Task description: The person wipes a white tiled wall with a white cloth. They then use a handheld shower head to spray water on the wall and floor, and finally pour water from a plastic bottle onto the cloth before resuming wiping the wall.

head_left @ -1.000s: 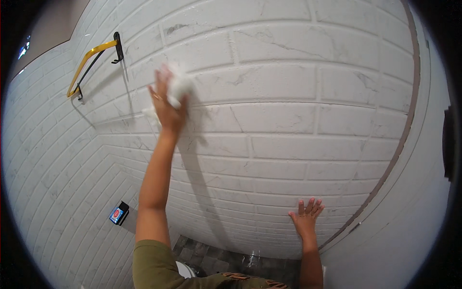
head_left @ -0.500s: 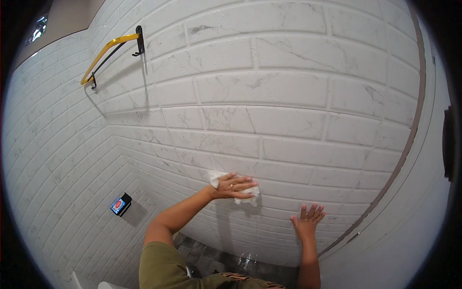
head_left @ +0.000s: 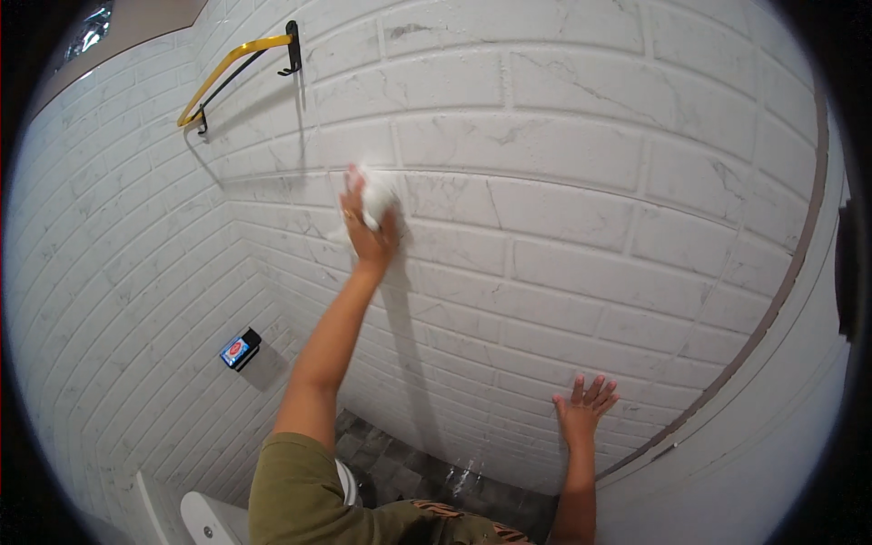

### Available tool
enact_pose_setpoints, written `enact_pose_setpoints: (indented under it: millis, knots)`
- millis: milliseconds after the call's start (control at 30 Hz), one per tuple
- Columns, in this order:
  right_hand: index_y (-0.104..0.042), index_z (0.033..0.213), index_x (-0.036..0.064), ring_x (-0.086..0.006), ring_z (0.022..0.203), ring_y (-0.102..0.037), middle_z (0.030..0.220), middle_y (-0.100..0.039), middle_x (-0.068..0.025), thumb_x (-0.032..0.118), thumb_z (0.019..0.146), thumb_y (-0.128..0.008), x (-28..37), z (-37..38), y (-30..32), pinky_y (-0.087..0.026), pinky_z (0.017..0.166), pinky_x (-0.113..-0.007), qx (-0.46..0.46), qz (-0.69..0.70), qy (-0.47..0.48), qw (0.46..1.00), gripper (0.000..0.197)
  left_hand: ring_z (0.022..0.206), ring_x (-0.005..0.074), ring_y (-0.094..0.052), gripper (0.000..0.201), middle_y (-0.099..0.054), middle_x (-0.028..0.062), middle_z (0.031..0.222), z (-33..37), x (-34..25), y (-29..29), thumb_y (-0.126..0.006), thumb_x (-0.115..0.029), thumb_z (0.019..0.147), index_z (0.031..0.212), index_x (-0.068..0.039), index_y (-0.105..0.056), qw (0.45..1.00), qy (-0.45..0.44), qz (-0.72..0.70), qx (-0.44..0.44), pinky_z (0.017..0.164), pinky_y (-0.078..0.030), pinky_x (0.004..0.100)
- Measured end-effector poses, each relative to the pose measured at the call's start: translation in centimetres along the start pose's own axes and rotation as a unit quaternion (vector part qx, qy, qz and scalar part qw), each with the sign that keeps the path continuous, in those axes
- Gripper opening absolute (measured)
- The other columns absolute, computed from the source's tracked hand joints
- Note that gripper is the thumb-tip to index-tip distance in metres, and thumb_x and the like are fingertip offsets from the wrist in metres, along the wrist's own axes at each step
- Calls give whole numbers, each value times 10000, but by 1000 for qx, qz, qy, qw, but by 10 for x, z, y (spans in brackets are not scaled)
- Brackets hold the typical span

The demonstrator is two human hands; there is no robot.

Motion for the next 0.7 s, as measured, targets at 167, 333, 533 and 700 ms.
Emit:
enact_pose_setpoints:
  millis: [167, 333, 533, 700]
  knots:
    - [121, 1532, 330, -379, 1439, 247, 1585, 256, -79, 479, 780, -733, 5, 5, 2, 66, 1096, -681, 14, 10, 8, 1000, 1147, 1400, 469, -273, 624, -310, 266, 1507, -150, -22, 34, -613, -199, 901, 1453, -146, -326, 991, 14, 15, 130, 1140, -181, 541]
    - [126, 1537, 271, -397, 1425, 269, 1568, 284, -119, 486, 786, -732, -6, 6, 7, 28, 1086, -704, 46, -10, 4, 999, 1161, 1359, 442, -341, 679, -337, 265, 1479, -182, -70, 40, -598, -62, 894, 1472, -83, -242, 962, 183, -53, 195, 1115, -273, 494]
    - [14, 1550, 165, -508, 1423, 114, 1574, 164, -227, 471, 855, -673, 59, 22, 70, -77, 1100, -686, 141, 176, -63, 972, 1023, 1172, 270, -520, 550, -474, 193, 1335, -191, -163, 52, -558, -72, 945, 1420, -34, -285, 838, 382, -360, 147, 998, -412, 354]
    - [-144, 1542, 150, -446, 1433, -130, 1552, -90, -259, 415, 883, -668, 125, 59, 160, -206, 1143, -520, 122, 472, 29, 873, 883, 1094, 178, -555, 424, -556, 117, 1227, -179, -245, 29, -556, -194, 986, 1336, -29, -383, 691, 472, -490, 244, 906, -456, 301]
Point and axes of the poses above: each hand's wrist, its own z-axis towards the middle knuckle, its own y-axis out of the back of the hand, x = y × z, the point moved 4 cm from there along z, towards the middle knuckle
